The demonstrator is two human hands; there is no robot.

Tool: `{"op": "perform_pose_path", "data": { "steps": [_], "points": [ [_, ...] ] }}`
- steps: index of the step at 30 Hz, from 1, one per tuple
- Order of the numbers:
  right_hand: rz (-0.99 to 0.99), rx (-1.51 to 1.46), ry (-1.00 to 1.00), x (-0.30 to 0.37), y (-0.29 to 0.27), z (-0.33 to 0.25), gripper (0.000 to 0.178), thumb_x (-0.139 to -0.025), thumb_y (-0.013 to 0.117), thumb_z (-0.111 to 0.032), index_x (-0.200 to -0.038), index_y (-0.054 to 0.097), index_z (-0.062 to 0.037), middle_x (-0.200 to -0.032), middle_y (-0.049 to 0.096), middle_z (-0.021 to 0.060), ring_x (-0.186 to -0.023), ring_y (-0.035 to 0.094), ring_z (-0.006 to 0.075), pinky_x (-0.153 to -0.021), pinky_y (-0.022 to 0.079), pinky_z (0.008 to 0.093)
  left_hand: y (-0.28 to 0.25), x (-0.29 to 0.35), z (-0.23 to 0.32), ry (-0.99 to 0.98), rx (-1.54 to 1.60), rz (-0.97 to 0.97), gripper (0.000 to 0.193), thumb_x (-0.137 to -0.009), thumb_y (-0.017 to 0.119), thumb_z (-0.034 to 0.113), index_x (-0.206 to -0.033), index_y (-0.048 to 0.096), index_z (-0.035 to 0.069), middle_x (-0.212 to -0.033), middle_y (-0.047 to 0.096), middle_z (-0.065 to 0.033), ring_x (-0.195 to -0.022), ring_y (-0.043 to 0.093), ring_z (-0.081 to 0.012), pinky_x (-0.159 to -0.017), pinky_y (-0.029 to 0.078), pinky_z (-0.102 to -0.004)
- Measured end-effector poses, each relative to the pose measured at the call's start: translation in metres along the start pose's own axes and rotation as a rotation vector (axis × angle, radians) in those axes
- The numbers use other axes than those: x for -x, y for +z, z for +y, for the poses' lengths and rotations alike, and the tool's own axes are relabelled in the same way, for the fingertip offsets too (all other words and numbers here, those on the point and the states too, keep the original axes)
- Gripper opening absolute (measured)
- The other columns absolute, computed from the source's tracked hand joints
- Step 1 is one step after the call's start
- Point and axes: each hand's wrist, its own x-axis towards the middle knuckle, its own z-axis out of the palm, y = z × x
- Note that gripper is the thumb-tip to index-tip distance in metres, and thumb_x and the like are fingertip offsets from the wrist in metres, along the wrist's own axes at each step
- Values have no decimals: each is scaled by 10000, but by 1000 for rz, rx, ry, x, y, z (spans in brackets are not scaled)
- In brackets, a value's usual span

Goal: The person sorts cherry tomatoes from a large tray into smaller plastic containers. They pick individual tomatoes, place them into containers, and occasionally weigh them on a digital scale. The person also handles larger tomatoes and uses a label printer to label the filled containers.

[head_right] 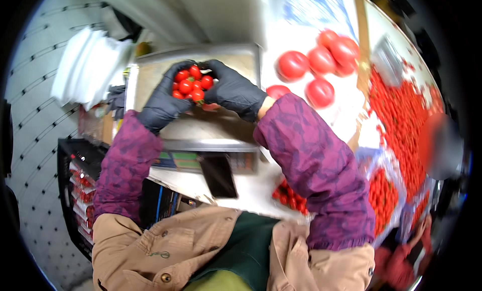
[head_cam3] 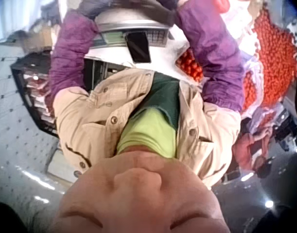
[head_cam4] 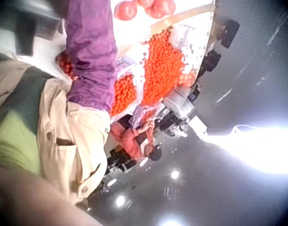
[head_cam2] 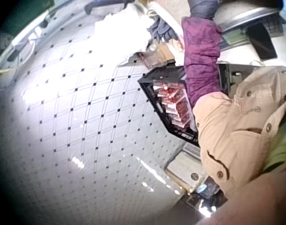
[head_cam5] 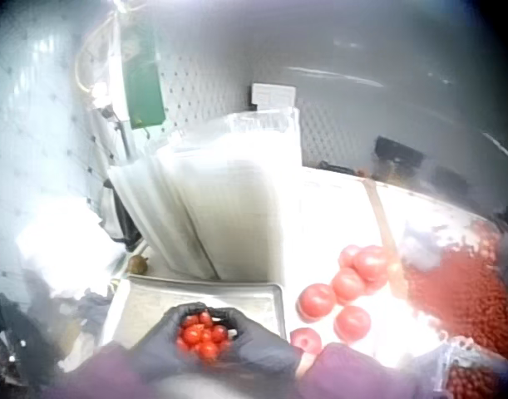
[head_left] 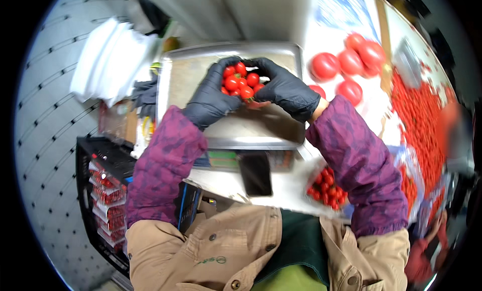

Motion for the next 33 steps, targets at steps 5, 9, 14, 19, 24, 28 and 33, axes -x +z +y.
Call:
{"op": "perform_pose_path", "data": {
  "steps": [5,9,14,19,24,28,33],
  "points": [
    [149,60,-38,120,-22,0,620,-710,608,53,-1294,418,-35,-1152,499,58,-1022,497,144,-886,432,265,99,37,29,113,49,-123,702,-652,642,-73,-1286,380,76,-1204,394,-113,-1135,454,-234,-978,406,-328],
    [369,-34,29,229,-32,25,635,-738,608,53,-1325,385,-38,-1244,466,63,-1116,464,149,-943,410,287,191,64,28,201,117,-343,715,-674,623,-54,-1314,348,101,-1181,395,-129,-1139,463,-259,-962,420,-345],
    [687,-98,53,305,-19,80,647,-748,582,67,-1348,359,-35,-1316,429,70,-1186,426,160,-994,366,288,260,88,17,197,-127,-567,728,-693,643,1,-1346,339,103,-1277,376,-161,-1207,402,-303,-1005,363,-379],
    [943,368,-8,325,-5,134,650,-709,513,93,-1334,391,-39,-1342,406,127,-1278,345,220,-1075,253,329,266,106,2,419,-680,-576,744,-728,658,161,-1382,303,162,-1348,318,-224,-1175,384,-390,-940,399,-442],
    [1047,457,-110,331,9,159,645,-698,510,95,-1317,420,-62,-1355,391,139,-1288,338,250,-1078,241,347,260,125,-10,471,-779,-539,787,-723,681,164,-1405,289,190,-1369,285,-232,-1207,346,-401,-980,353,-442],
    [1088,606,-86,332,26,153,645,-690,494,139,-1295,449,-79,-1325,414,136,-1250,378,279,-1042,293,352,255,140,-18,565,-772,-508,734,-704,688,154,-1366,374,181,-1351,318,-218,-1221,356,-392,-990,354,-440],
    [1189,524,-39,334,31,164,581,-705,511,140,-1249,491,-63,-1241,449,132,-1154,458,234,-933,403,302,249,140,-38,602,-743,-450,656,-716,596,16,-1331,437,176,-1332,353,-216,-1183,417,-382,-952,410,-419]
  ]
}}
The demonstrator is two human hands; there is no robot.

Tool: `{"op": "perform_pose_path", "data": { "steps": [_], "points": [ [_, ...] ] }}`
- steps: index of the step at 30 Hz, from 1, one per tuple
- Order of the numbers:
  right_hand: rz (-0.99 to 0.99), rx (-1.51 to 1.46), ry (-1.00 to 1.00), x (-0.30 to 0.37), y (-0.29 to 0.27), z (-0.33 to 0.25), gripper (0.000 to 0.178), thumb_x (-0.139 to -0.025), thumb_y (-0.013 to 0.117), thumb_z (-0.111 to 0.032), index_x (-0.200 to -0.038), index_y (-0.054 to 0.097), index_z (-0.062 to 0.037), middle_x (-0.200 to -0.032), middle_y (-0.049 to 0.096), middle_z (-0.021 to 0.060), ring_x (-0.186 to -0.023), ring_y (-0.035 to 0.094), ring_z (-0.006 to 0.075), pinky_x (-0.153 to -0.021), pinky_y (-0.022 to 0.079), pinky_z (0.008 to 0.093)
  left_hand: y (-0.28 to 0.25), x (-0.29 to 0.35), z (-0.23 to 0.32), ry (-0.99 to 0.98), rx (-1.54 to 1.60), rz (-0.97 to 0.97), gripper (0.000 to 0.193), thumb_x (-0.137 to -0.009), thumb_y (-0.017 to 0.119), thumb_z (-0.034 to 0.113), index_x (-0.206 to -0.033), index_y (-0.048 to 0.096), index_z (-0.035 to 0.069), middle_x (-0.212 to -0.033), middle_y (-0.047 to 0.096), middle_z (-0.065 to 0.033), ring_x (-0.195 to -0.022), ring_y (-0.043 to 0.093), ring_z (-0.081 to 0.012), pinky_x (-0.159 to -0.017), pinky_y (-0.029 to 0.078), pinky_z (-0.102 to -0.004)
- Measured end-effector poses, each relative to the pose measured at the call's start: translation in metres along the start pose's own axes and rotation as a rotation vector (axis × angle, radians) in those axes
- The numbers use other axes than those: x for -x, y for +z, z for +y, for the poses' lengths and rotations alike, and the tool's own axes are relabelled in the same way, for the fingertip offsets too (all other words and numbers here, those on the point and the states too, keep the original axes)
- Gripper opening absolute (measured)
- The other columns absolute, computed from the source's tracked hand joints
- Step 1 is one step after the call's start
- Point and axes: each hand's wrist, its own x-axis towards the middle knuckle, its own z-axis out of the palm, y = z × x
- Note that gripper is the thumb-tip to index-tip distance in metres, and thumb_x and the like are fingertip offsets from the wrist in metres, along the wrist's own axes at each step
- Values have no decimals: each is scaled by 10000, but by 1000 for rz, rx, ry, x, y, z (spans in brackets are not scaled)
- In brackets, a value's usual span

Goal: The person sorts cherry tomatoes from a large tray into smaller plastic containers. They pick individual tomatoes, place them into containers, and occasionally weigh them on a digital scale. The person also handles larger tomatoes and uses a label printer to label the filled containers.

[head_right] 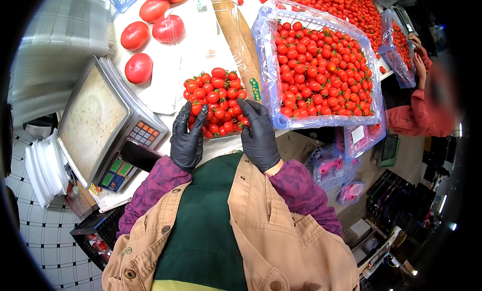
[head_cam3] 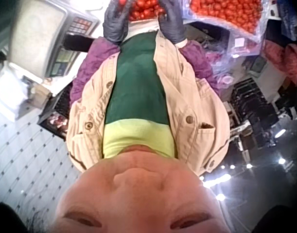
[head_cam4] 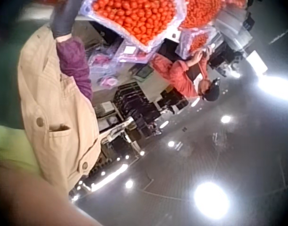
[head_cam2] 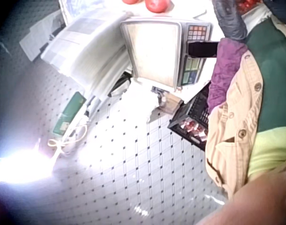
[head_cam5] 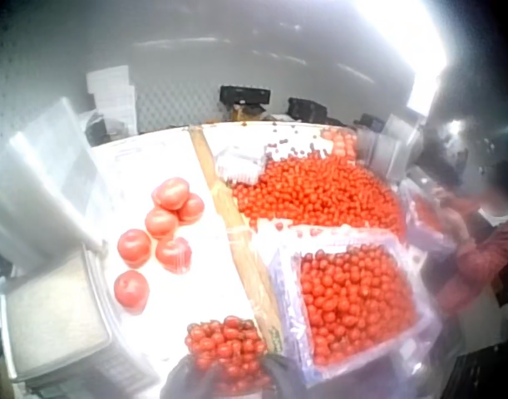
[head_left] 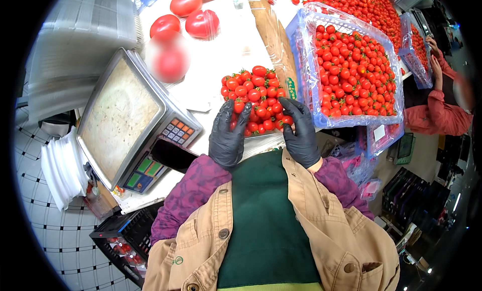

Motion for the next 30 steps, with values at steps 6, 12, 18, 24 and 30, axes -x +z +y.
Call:
{"op": "perform_pose_path", "data": {
  "steps": [6,12,18,24,30],
  "points": [
    [72,-73,-94,-17,4,-5,517,-733,626,53,-1223,516,-71,-1149,503,127,-999,538,209,-823,459,291,-9,-24,-1,-110,273,159,463,-813,488,-30,-1258,508,97,-1246,469,-179,-1198,422,-321,-991,358,-401],
    [-47,278,-190,-34,11,-22,447,-730,668,-53,-1158,549,-97,-942,552,130,-875,541,305,-750,455,379,-4,-42,-11,-129,386,246,428,-845,541,64,-1268,477,62,-1292,472,-124,-1252,373,-286,-1036,309,-391],
    [99,340,-210,-24,13,-3,317,-718,633,-8,-1021,572,-78,-864,538,110,-811,544,279,-695,457,371,-4,-42,-20,-60,280,124,591,-767,602,91,-1327,414,67,-1324,444,-141,-1269,351,-309,-1053,291,-402],
    [138,119,-72,-27,14,1,296,-747,617,23,-1033,573,-38,-898,548,95,-694,552,185,-652,463,303,-12,-36,-7,-77,255,45,670,-762,641,230,-1365,378,101,-1395,316,-204,-1312,263,-379,-1076,240,-440],
    [45,134,-76,-3,3,-10,501,-754,601,53,-1228,470,-39,-1057,530,143,-770,570,221,-711,478,307,-11,-19,-4,-23,81,-82,943,-649,726,467,-1421,260,190,-1443,167,-226,-1325,166,-441,-1066,190,-526]
  ]
}}
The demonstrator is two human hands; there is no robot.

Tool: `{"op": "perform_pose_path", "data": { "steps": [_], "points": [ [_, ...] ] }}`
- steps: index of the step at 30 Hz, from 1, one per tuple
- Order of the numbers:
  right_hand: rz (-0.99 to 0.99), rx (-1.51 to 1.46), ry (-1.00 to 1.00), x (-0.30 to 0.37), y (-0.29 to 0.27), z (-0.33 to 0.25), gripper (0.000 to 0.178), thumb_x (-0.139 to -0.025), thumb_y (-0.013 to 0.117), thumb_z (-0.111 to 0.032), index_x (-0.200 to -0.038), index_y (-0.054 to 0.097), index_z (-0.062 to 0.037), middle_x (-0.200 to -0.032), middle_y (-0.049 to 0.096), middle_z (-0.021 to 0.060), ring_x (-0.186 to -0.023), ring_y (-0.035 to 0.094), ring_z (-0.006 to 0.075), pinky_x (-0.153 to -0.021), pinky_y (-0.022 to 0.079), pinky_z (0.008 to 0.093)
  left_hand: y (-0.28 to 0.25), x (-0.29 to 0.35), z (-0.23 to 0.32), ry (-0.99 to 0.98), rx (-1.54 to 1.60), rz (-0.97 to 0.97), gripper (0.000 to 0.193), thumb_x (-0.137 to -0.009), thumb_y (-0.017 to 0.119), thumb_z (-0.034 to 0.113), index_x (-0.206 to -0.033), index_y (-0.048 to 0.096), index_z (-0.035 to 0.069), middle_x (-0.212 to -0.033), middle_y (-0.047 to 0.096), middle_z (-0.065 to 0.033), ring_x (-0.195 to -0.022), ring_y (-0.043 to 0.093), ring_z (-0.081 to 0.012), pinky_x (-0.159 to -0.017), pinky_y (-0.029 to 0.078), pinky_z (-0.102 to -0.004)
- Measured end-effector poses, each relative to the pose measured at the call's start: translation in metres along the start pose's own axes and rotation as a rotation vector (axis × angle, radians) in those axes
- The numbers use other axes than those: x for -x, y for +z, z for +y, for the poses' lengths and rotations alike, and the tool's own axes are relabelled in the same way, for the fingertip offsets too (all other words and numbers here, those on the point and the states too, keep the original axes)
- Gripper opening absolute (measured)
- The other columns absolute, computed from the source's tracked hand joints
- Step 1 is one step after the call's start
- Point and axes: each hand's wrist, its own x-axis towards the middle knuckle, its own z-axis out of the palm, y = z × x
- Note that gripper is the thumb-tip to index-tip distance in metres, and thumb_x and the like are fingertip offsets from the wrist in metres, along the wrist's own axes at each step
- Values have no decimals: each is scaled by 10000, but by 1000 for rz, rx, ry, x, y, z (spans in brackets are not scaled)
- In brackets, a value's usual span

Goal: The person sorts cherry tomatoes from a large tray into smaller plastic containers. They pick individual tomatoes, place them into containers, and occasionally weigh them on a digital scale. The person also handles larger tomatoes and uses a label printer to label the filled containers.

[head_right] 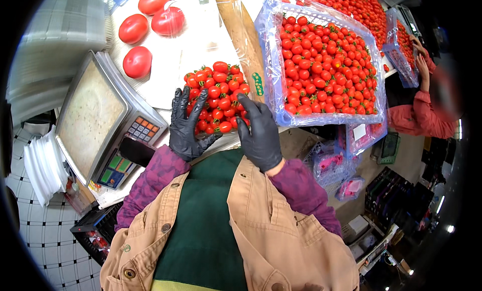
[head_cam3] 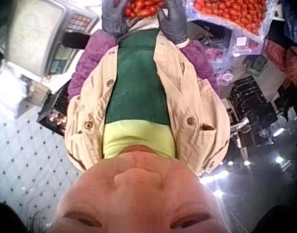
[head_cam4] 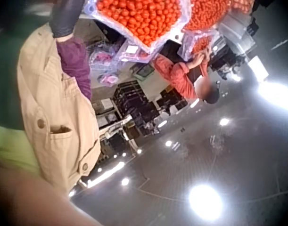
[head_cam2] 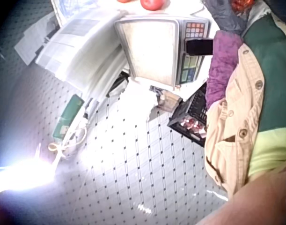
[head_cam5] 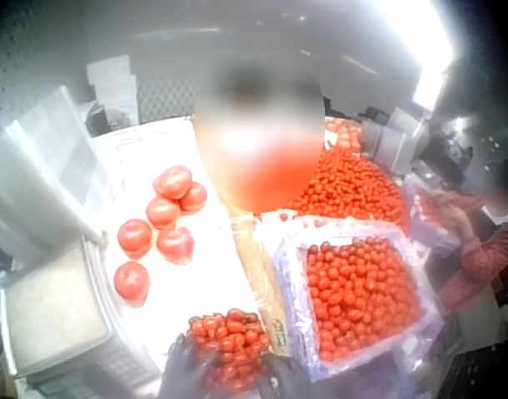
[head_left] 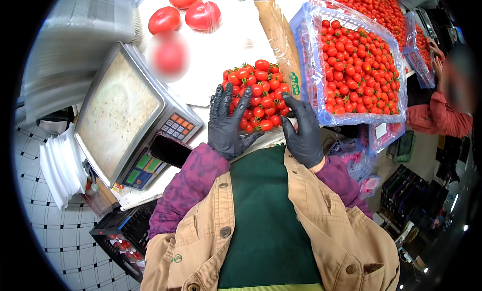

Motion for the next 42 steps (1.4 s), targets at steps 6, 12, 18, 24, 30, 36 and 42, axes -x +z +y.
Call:
{"op": "perform_pose_path", "data": {
  "steps": [6,12,18,24,30,36,42],
  "points": [
    [-95,46,249,31,-3,7,551,-835,544,-24,-1339,323,-3,-1170,486,197,-922,561,320,-770,476,352,1,-19,-17,-153,394,100,942,-702,715,441,-1431,201,139,-1433,199,-234,-1337,168,-414,-1086,187,-469],
    [-34,173,186,46,4,34,477,-887,521,-107,-1319,352,4,-1018,573,221,-922,585,334,-784,468,414,-3,-54,-43,-429,1073,358,531,-925,470,373,-1377,338,127,-1311,413,-140,-1221,399,-222,-1014,310,-390],
    [-124,-542,684,50,24,66,323,-913,517,-155,-1189,474,6,-811,613,117,-549,575,143,-519,463,262,-6,-95,-66,-678,1093,225,410,-890,550,352,-1239,492,144,-1006,589,-9,-894,521,-108,-771,411,-299],
    [22,-709,700,47,30,61,311,-887,519,-68,-1193,487,-22,-686,546,20,-493,492,56,-438,395,195,-19,-111,-65,-779,1041,16,273,-840,622,333,-1035,617,142,-807,624,32,-680,495,-76,-601,388,-251],
    [60,-648,589,54,3,30,346,-867,533,-26,-1211,496,-39,-664,485,-34,-502,444,30,-438,371,188,-64,-86,-32,-646,1203,145,233,-851,581,141,-1067,622,64,-764,604,18,-527,436,-30,-451,326,-180],
    [-128,-622,464,7,-40,-44,324,-864,512,-24,-1187,518,-2,-810,599,29,-576,514,34,-480,408,184,-153,-33,-9,-407,1170,470,317,-845,542,16,-1162,550,22,-742,550,5,-524,427,-37,-459,361,-185],
    [-441,-525,-14,-93,17,-131,279,-806,550,-85,-1064,570,19,-809,612,89,-637,556,107,-570,449,242,-210,107,-71,-395,902,915,352,-890,467,47,-1233,468,-29,-1225,537,-131,-934,571,-119,-850,460,-242]
  ]
}}
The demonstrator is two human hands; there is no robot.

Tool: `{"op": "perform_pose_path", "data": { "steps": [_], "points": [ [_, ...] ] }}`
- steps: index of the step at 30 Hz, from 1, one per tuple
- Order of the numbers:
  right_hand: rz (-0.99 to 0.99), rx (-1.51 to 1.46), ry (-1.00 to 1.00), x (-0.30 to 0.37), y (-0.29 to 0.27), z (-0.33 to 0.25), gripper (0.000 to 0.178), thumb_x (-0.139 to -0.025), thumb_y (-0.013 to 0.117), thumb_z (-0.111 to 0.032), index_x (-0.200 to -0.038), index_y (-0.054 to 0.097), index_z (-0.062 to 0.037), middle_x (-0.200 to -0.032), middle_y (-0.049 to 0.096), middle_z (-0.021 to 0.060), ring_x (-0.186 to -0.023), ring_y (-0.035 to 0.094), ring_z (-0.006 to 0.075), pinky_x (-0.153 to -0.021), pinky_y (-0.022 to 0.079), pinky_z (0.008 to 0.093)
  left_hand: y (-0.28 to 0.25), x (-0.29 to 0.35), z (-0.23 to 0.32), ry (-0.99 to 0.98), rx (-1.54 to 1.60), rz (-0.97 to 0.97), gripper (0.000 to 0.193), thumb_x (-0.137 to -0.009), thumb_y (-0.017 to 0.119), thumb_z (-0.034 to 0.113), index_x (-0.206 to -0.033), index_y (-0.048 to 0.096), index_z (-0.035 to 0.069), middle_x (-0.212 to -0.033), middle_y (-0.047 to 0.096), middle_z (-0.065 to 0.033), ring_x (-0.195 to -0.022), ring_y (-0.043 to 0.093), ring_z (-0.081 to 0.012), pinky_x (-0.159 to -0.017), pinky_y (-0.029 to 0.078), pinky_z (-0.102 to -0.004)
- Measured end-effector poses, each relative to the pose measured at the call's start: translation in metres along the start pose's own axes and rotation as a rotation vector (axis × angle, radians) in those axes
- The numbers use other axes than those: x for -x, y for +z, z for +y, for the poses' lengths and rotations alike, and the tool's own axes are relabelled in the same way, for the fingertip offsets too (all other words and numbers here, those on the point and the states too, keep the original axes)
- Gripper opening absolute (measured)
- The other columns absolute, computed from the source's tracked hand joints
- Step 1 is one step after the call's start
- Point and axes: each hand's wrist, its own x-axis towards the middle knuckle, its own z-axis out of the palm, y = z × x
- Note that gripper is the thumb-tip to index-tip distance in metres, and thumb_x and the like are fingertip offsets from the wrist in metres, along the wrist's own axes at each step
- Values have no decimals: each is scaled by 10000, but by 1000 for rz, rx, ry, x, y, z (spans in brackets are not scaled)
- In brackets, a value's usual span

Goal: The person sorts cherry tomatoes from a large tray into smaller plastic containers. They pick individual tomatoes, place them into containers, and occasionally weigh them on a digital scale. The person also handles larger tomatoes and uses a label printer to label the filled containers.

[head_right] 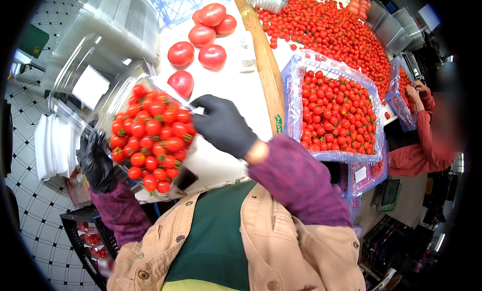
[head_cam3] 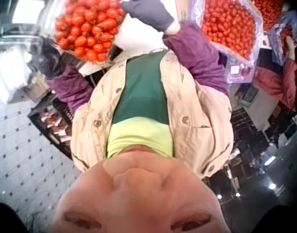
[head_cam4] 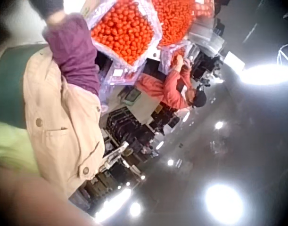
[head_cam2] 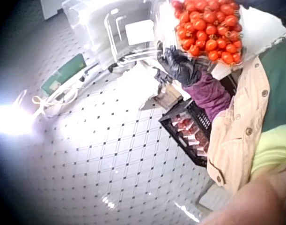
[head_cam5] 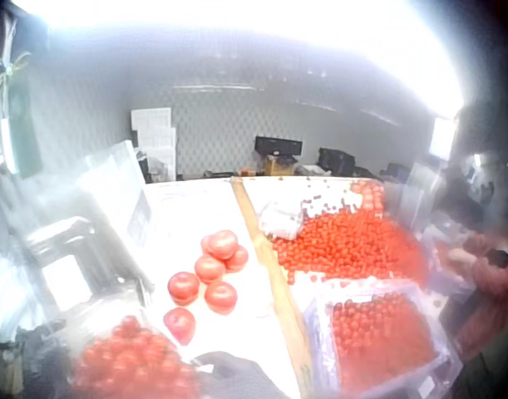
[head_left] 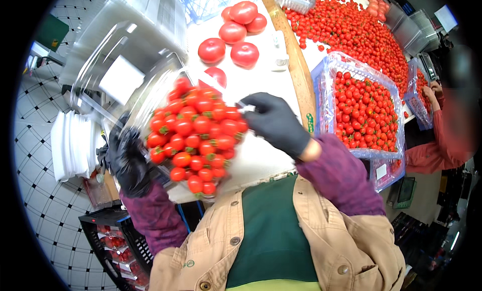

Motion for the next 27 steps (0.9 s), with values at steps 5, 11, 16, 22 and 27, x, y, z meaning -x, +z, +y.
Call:
{"op": "perform_pose_path", "data": {
  "steps": [5,11,16,22,27],
  "points": [
    [-124,89,-73,-102,69,14,277,-742,613,-164,-946,618,23,-799,624,154,-709,602,189,-657,475,304,-85,-3,-43,-27,311,160,286,-898,480,21,-1181,517,-1,-1143,567,-97,-863,577,-112,-741,510,-254],
    [-265,-207,16,-143,132,40,361,-793,594,-166,-1111,533,-7,-763,607,92,-644,580,146,-598,488,290,-130,33,-61,-197,343,500,310,-887,523,97,-1191,532,43,-982,591,-49,-719,556,-108,-604,479,-235],
    [-143,-239,180,-131,68,68,221,-851,601,-188,-986,583,-13,-815,630,74,-688,606,132,-576,479,230,-80,81,-53,-138,214,622,196,-910,475,164,-1039,596,80,-745,577,-5,-590,501,-69,-518,420,-225],
    [-159,-288,-33,-98,74,52,190,-905,531,-144,-957,612,19,-920,659,109,-800,634,183,-746,484,285,29,143,-63,-408,220,147,228,-951,442,222,-944,594,52,-741,594,-28,-591,517,-61,-491,403,-180],
    [-154,-218,-97,-97,86,46,257,-923,499,-125,-1113,595,19,-1156,599,104,-1050,557,165,-930,377,280,52,150,-80,-501,367,-255,297,-953,443,287,-1026,576,31,-965,631,-76,-711,576,-78,-564,460,-193]
  ]
}}
